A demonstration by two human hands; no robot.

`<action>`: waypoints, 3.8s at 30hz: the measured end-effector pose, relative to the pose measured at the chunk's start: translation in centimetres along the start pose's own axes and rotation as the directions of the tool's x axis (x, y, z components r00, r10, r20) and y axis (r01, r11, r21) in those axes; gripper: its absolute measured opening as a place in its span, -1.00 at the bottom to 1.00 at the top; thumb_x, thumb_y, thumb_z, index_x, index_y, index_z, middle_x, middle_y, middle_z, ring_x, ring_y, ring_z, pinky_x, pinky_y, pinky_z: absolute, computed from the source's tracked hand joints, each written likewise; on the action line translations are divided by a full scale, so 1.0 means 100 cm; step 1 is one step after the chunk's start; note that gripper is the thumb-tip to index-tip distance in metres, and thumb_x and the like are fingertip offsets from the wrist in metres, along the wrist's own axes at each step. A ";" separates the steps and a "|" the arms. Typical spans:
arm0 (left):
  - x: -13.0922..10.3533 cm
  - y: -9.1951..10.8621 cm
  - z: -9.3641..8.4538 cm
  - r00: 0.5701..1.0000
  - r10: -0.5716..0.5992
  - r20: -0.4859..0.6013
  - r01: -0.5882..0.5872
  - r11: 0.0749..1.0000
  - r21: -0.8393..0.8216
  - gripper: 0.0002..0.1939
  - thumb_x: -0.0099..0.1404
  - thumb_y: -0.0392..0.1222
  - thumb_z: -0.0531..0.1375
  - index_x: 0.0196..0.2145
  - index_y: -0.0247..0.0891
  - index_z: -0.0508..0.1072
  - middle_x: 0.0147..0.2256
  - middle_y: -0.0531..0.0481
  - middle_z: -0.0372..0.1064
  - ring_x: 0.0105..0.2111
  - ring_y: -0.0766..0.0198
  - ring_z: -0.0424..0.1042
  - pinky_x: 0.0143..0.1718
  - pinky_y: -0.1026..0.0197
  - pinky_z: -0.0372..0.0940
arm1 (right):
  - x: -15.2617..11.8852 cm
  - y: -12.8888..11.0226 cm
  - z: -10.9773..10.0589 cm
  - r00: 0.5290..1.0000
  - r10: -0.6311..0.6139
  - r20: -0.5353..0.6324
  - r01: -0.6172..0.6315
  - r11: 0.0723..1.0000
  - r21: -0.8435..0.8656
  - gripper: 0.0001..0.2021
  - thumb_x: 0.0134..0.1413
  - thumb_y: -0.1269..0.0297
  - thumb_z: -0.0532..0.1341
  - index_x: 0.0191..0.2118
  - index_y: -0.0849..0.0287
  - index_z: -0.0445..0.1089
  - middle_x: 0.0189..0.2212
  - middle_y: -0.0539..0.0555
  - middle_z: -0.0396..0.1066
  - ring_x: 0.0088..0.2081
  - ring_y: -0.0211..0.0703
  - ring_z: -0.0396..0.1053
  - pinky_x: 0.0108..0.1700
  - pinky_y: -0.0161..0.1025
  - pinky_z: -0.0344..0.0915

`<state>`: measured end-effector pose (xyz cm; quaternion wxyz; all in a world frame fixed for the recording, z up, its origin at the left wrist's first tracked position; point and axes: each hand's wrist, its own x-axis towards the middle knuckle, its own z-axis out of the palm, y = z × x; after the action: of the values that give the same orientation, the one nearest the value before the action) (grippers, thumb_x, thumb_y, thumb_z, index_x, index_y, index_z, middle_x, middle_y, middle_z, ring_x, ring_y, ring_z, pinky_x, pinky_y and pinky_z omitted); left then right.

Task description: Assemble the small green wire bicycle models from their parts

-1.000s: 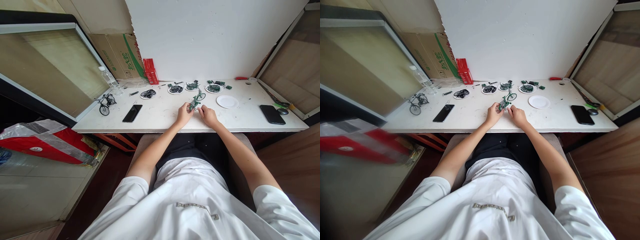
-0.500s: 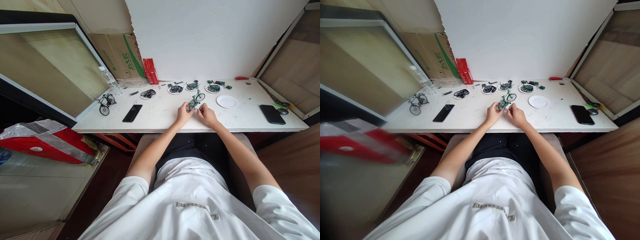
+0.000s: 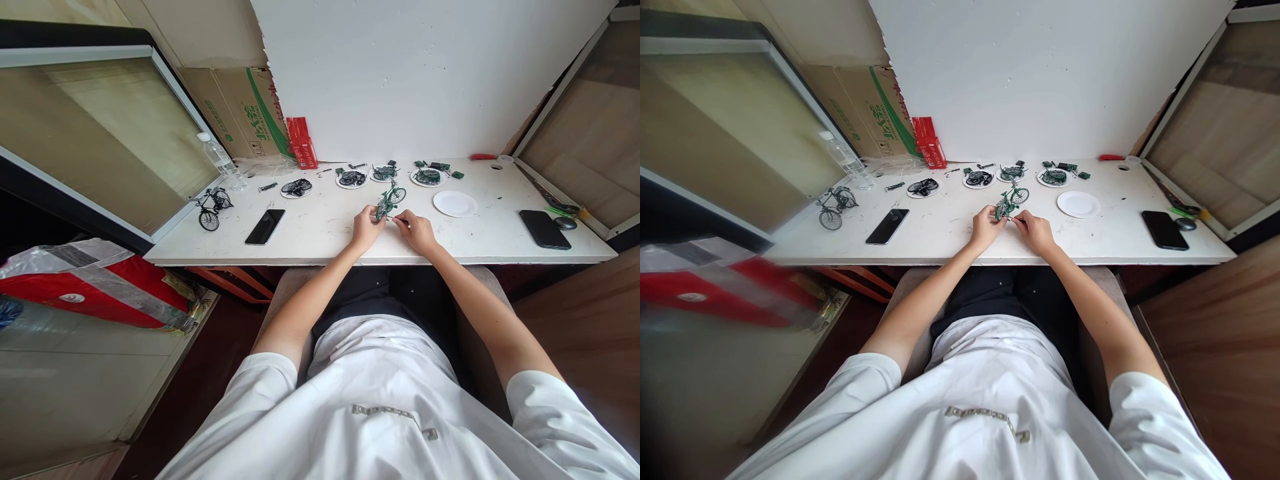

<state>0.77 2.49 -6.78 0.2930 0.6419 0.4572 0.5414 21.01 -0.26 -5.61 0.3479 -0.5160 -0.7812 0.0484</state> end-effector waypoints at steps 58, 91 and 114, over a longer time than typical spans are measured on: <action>-0.002 0.009 -0.001 0.999 -0.012 0.032 0.012 1.000 0.002 -0.75 0.34 -0.32 0.41 -0.06 -0.21 0.52 0.00 -0.15 0.68 -0.23 0.19 0.70 -0.15 0.18 0.58 | 0.000 -0.004 0.000 0.999 0.017 0.047 -0.014 0.997 -0.070 -0.53 0.58 -0.16 -0.06 0.03 0.08 0.40 -0.22 0.21 0.67 -0.32 0.17 0.55 -0.30 -0.11 0.20; 0.000 0.001 0.000 1.000 0.004 0.025 -0.003 0.999 -0.039 -0.75 0.35 -0.30 0.41 -0.05 -0.21 0.52 0.01 -0.16 0.68 -0.23 0.19 0.69 -0.15 0.16 0.57 | -0.001 -0.004 0.001 0.997 -0.025 0.072 0.026 1.000 -0.009 -0.68 0.55 -0.03 -0.03 0.06 0.09 0.26 -0.14 0.26 0.64 -0.27 0.19 0.57 -0.29 -0.09 0.24; -0.001 0.006 -0.001 0.999 0.014 0.033 -0.014 1.000 -0.001 -0.76 0.32 -0.36 0.41 -0.09 -0.24 0.51 -0.02 -0.17 0.69 -0.25 0.20 0.68 -0.16 0.18 0.58 | 0.000 0.004 0.003 0.997 0.013 0.077 -0.010 0.999 -0.038 -0.59 0.59 -0.14 -0.06 0.03 0.09 0.29 -0.18 0.24 0.65 -0.30 0.15 0.54 -0.30 -0.13 0.19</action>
<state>0.82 2.13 -6.28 0.2970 0.6539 0.4476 0.5328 21.09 0.02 -5.98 0.3074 -0.5248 -0.7918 0.0556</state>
